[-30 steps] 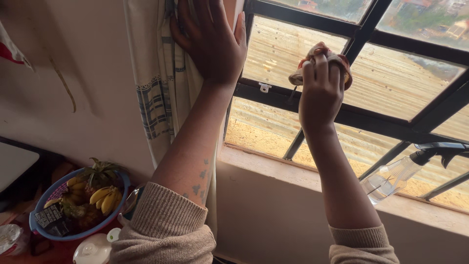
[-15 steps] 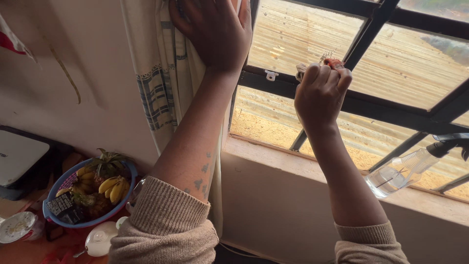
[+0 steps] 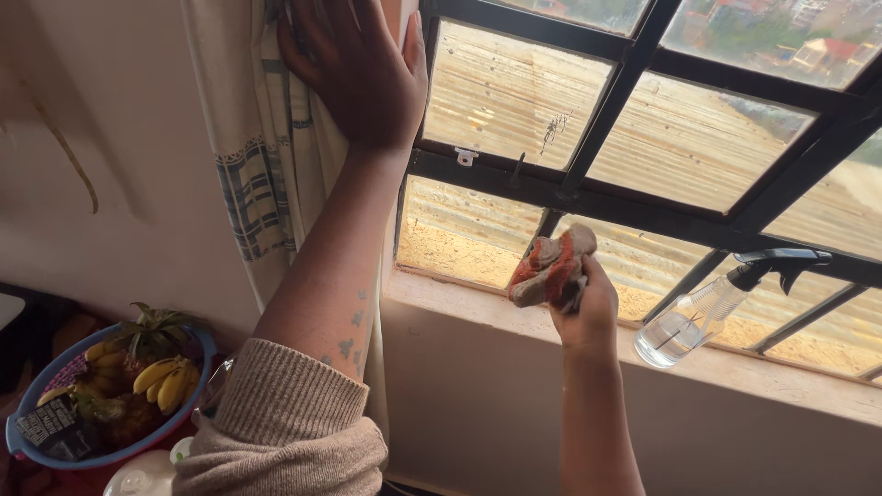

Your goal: The person cleans a multi-pane window with a spray bottle and cloth. They repeatedly spray the glass and wipe each pane, moving across the window frame and occasionally adjusting the curtain to reach different sections.

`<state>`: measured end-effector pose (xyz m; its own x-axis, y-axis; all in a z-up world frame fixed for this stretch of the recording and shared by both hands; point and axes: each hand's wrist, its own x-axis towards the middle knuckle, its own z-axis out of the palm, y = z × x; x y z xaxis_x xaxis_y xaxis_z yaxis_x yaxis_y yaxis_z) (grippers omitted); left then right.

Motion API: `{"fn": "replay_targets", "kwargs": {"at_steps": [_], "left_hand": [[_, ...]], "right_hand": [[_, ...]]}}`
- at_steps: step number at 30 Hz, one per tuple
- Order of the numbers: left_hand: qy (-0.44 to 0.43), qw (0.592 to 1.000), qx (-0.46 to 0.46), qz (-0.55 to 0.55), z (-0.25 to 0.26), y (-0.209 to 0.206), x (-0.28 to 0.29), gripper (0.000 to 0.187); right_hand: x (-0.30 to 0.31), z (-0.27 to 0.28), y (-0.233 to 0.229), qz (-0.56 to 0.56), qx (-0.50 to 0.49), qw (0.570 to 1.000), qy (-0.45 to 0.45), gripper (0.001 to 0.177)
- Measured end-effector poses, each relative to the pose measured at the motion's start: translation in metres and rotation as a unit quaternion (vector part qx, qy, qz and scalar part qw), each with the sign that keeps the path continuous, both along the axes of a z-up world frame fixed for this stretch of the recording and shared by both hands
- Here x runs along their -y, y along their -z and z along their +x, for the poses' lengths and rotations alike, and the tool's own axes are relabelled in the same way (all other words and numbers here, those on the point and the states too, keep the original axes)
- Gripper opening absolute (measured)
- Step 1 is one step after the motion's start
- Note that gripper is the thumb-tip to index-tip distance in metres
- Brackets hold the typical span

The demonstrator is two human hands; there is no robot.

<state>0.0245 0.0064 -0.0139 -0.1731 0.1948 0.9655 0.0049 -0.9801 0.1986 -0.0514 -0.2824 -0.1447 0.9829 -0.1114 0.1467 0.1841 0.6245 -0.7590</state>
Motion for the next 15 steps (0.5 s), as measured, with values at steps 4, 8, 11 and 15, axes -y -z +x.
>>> {"fn": "replay_targets", "kwargs": {"at_steps": [4,8,11,15], "left_hand": [[-0.007,1.0,-0.021,-0.008,0.001,0.004,0.0,0.073],[-0.024,0.997,-0.07,-0.023,-0.004,0.001,-0.002,0.074],[-0.015,0.997,-0.07,-0.027,-0.006,-0.002,0.0,0.076],[-0.002,0.996,-0.083,-0.031,-0.013,-0.003,0.001,0.08]], "right_hand": [[0.017,-0.025,0.022,0.091,-0.111,0.987,0.075,0.05],[0.032,-0.011,0.066,-0.014,-0.047,0.997,0.059,0.052],[0.034,0.01,0.086,-0.074,0.04,0.994,0.068,0.049],[0.041,0.02,0.064,-0.044,-0.005,0.972,0.229,0.043]]}}
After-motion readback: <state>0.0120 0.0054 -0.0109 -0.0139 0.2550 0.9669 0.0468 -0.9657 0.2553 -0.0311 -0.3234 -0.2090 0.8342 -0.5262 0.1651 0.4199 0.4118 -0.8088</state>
